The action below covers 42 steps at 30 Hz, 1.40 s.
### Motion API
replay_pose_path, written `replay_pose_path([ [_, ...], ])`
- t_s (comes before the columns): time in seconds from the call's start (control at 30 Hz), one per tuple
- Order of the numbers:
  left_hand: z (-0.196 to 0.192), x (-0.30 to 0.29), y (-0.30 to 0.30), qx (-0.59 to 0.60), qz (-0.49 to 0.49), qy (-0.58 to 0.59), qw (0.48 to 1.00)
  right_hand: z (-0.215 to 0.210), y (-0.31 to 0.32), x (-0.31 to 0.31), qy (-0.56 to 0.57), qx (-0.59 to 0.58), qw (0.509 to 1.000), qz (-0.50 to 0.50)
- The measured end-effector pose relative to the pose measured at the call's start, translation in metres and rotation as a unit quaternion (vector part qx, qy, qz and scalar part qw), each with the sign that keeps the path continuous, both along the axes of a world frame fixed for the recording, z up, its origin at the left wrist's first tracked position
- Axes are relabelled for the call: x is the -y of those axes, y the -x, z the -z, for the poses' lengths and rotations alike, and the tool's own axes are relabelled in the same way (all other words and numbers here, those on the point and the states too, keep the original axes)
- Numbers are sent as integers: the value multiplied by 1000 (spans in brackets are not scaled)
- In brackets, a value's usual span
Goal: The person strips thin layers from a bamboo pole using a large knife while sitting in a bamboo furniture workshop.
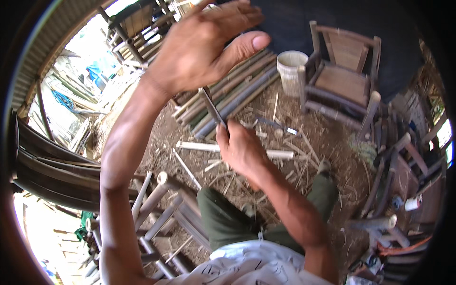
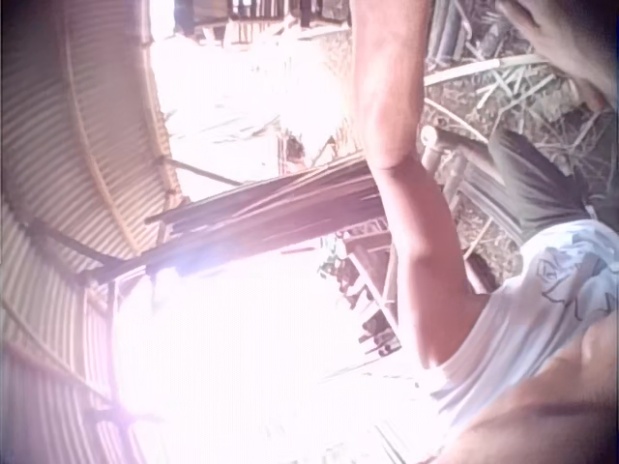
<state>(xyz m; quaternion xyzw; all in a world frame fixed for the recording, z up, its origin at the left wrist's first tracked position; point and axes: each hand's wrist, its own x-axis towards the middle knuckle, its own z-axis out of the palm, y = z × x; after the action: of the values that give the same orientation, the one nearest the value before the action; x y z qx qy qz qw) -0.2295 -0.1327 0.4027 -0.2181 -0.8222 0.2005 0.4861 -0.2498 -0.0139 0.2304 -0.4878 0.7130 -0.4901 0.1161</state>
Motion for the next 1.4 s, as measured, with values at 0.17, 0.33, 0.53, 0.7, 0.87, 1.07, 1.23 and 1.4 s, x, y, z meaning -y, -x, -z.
replay_pose_path([
  [0.17,57,24,-6,200,-206,-124,950,-12,2,1,-55,20,998,-2],
  [0.33,74,53,23,328,-332,-142,873,0,11,-1,-65,65,996,-6],
  [0.53,68,66,15,321,-320,-72,888,-25,39,10,-108,7,994,0],
  [0.7,65,87,17,251,-316,-99,910,-24,73,29,-46,-326,942,57],
  [0.87,66,94,-11,69,-136,-90,984,32,45,66,-92,77,993,-14],
  [1.07,105,64,-49,103,-129,-381,910,80,58,77,-154,151,976,42],
  [1.23,68,71,-29,65,-7,-447,892,-11,20,27,-78,69,993,-57],
  [1.4,25,19,-70,10,65,-619,783,-72,10,-15,-115,15,987,-113],
])
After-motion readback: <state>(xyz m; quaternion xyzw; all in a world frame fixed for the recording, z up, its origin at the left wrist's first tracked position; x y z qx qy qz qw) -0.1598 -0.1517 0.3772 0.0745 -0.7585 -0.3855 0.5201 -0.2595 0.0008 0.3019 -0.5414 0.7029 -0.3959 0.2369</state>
